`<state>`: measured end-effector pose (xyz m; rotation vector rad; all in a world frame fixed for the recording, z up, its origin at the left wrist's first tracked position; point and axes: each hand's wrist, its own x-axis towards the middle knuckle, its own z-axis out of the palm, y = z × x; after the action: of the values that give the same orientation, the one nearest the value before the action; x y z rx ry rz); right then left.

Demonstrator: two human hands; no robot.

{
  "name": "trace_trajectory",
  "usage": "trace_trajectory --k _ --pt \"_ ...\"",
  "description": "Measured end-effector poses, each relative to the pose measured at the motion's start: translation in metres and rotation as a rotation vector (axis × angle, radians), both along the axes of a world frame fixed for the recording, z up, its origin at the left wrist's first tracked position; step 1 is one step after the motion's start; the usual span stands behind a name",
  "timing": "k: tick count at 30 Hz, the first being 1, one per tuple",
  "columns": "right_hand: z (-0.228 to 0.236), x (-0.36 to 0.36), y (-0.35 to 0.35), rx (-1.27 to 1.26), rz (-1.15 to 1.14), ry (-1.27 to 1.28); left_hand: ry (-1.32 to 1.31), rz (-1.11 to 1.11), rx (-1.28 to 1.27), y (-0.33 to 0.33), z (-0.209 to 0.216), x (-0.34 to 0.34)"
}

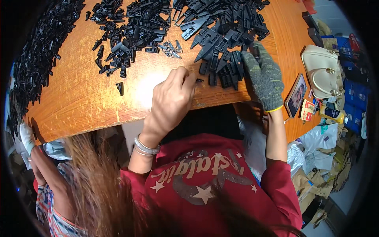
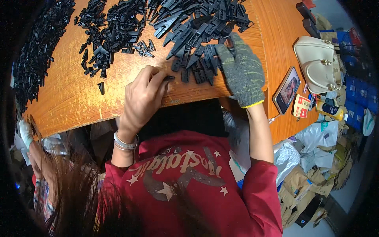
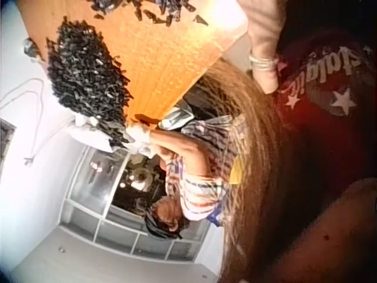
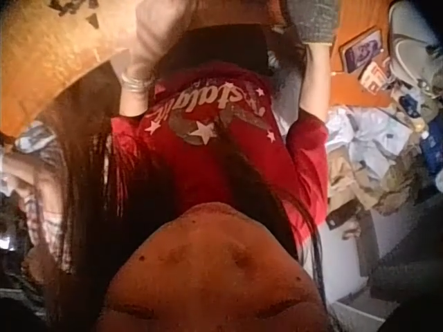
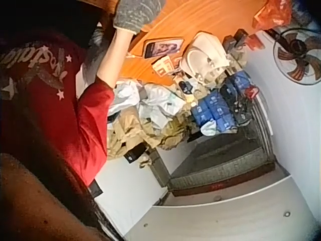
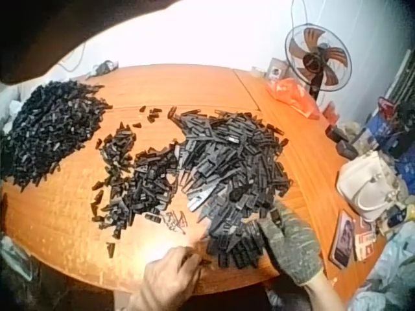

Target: Assembling small black plastic components by fitting them together manually at a workbench.

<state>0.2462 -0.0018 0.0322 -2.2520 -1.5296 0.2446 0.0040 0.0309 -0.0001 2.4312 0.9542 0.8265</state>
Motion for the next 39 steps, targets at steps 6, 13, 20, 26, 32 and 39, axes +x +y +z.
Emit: trace_trajectory --k 6,13,20,26,32,39 --pt "0.017 0.006 -0.024 0.207 0.12 0.041 -0.056 0.024 -0.037 0.001 -0.009 -0.002" --pt "0.004 -0.057 -0.048 -0.031 0.431 0.302 -0.15 0.147 -0.023 0.006 -0.008 -0.002" --pt "-0.008 -0.083 -0.041 -0.104 0.467 0.185 -0.088 0.283 -0.152 -0.001 -0.005 -0.016" --pt "-0.007 -0.077 -0.044 -0.035 0.389 0.255 -0.243 0.085 -0.166 -0.009 -0.005 -0.018" --pt "0.002 -0.069 -0.034 -0.025 0.576 0.178 -0.255 0.032 -0.26 -0.002 -0.006 -0.02" --pt "0.007 -0.071 -0.022 -0.125 0.669 0.179 -0.318 0.028 -0.263 0.0 -0.013 -0.02"
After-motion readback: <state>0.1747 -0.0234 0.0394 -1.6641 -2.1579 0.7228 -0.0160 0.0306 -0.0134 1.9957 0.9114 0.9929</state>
